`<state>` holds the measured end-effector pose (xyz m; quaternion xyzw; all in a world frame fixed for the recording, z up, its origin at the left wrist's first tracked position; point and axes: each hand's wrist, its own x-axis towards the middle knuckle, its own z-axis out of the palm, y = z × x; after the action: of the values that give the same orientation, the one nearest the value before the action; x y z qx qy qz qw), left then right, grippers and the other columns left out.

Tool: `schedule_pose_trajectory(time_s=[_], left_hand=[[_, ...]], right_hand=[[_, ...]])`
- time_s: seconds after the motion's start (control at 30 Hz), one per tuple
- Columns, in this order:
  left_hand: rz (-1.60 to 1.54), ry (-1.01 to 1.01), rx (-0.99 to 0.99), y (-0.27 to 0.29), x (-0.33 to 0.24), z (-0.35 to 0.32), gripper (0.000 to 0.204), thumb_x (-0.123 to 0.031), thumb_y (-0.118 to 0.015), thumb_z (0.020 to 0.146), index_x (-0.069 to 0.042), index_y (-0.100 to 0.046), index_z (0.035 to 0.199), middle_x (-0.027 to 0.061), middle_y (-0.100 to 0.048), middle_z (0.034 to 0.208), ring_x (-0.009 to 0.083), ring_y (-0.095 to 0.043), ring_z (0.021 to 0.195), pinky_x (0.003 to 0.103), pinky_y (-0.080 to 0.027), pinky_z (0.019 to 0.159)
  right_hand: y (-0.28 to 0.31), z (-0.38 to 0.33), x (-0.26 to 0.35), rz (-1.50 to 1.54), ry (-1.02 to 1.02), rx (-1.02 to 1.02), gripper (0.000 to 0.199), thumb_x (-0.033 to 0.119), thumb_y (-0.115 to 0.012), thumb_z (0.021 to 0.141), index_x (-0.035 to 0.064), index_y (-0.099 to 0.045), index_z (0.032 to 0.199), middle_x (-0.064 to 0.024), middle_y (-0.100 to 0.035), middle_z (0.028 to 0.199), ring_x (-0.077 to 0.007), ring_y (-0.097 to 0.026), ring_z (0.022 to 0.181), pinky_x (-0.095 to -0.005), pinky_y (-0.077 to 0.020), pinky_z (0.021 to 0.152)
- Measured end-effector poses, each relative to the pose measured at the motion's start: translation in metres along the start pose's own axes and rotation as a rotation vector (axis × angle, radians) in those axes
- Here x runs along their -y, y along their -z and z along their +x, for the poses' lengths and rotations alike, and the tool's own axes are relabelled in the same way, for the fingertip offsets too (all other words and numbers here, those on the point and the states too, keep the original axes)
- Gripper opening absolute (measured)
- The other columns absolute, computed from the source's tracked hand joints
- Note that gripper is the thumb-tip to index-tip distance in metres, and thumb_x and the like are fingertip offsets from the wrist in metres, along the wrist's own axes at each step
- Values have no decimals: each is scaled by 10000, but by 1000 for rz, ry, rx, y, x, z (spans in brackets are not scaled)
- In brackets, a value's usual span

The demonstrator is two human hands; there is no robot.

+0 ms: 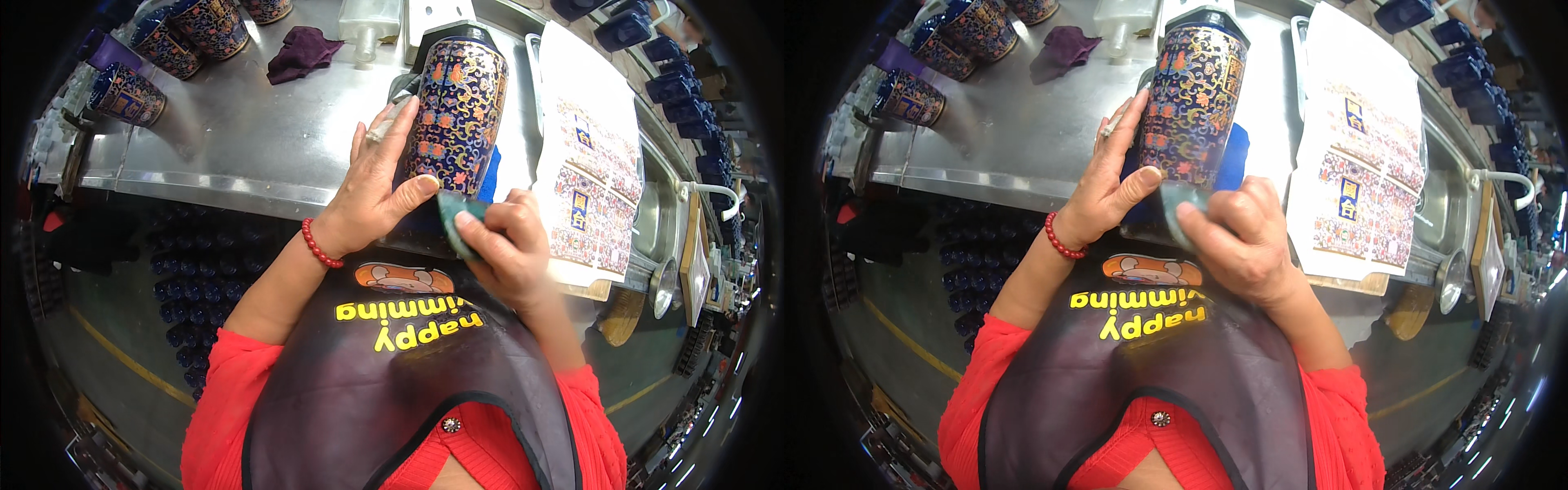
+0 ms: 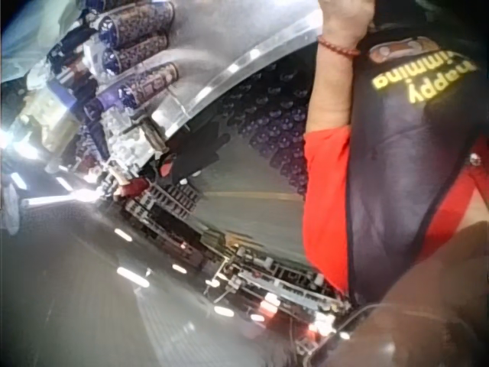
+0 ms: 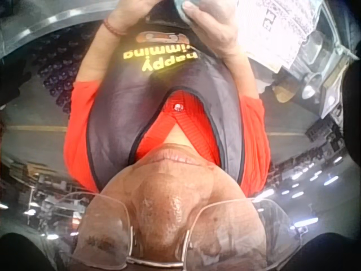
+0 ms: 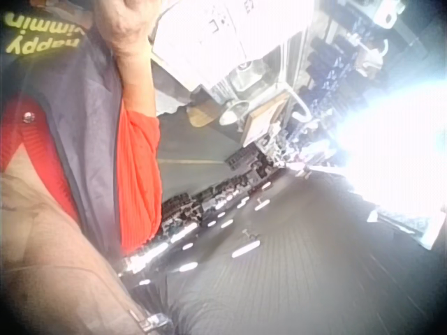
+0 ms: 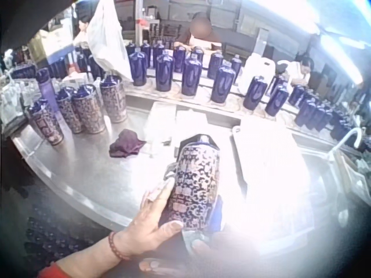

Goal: The person applies a decorative label to a blue cylindrical bottle, smooths it with a green card, and then applies a second label to the same bottle. The person rotates the bottle to align and press the labels onto the surface.

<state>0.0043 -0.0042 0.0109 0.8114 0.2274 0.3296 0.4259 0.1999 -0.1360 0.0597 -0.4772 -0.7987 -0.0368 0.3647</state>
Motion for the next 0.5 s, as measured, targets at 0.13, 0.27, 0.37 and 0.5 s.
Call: schedule_pose_trajectory(time_s=[0.13, 0.27, 0.37, 0.5], left_hand=[[-171, 27, -23, 0, 5, -3, 892, -544, -595, 980, -44, -222, 1618, 242, -347, 1593, 416, -211, 1532, 587, -22, 1223], [282, -123, -58, 0, 4, -19, 857, -543, -605, 966, -31, -309, 1586, 253, -452, 1515, 424, -268, 1507, 617, -44, 1216], [456, -166, -160, -3, 3, -31, 726, -522, -583, 982, -16, -479, 1492, 230, -612, 1352, 423, -375, 1450, 639, -51, 1208], [504, -204, -217, -12, -8, -49, 650, -491, -564, 1001, -8, -555, 1437, 207, -639, 1336, 408, -472, 1385, 668, -69, 1192]], right_hand=[[4, 0, -1, 184, -169, -86, 445, -38, -805, 643, 54, -729, 1071, -66, -586, 862, -234, -544, 727, -353, -439, 643], [4, -5, 2, 345, -640, -201, 248, 80, -777, 889, 1, -671, 1099, -81, -635, 876, -166, -607, 772, -288, -485, 672], [1, -7, 6, 349, -712, -189, 274, 101, -728, 942, -19, -633, 1171, -107, -685, 992, -176, -645, 870, -284, -510, 778], [-2, -4, 8, 227, -519, -162, 363, -15, -685, 902, 12, -651, 1263, -176, -669, 1221, -276, -642, 1055, -339, -510, 916]])
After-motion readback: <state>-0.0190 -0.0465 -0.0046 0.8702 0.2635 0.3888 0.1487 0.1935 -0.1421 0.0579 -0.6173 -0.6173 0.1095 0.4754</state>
